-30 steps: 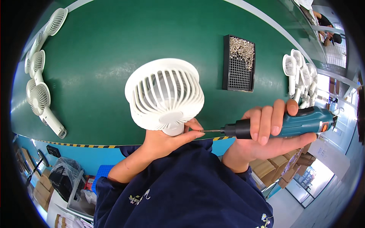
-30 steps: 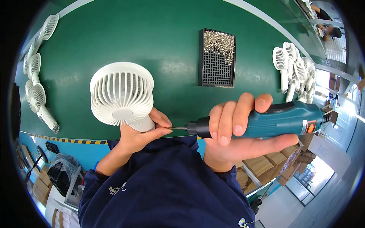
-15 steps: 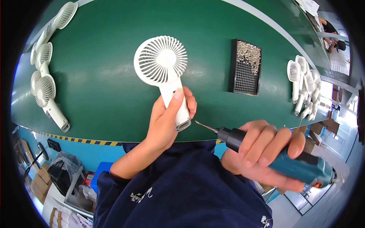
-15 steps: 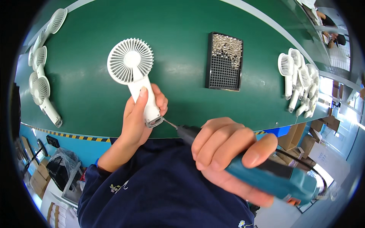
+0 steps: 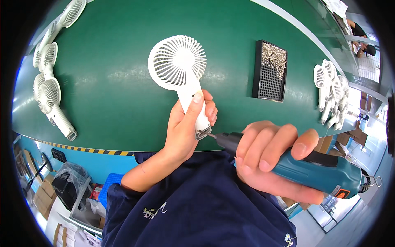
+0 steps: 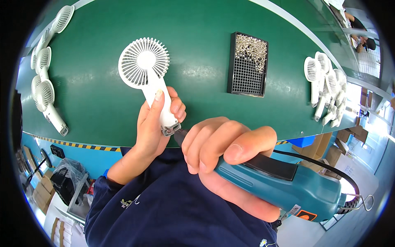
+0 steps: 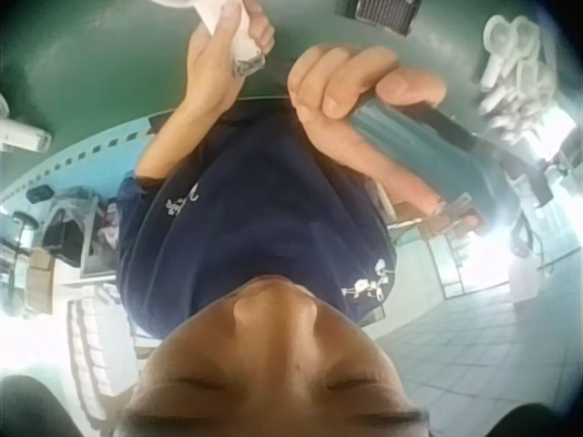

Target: Assembling portable handheld fans by screwing the casing together using an electric screwdriver.

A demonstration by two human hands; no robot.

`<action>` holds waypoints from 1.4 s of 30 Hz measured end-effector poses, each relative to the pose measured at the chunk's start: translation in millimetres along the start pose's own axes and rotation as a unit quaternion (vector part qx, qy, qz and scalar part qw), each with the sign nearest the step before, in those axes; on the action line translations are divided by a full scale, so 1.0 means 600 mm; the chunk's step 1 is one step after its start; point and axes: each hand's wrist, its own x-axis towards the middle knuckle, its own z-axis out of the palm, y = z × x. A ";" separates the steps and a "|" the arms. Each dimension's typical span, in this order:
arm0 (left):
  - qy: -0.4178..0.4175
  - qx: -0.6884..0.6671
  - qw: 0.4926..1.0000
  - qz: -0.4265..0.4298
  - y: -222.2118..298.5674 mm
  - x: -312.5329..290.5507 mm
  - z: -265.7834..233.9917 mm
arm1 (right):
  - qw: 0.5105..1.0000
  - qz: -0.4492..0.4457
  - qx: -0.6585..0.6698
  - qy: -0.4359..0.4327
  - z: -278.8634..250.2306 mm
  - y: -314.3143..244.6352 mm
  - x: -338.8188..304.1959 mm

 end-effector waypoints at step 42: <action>0.069 -0.054 0.987 0.138 0.015 0.038 0.065 | 0.902 0.379 -0.073 0.192 -0.041 0.027 -0.102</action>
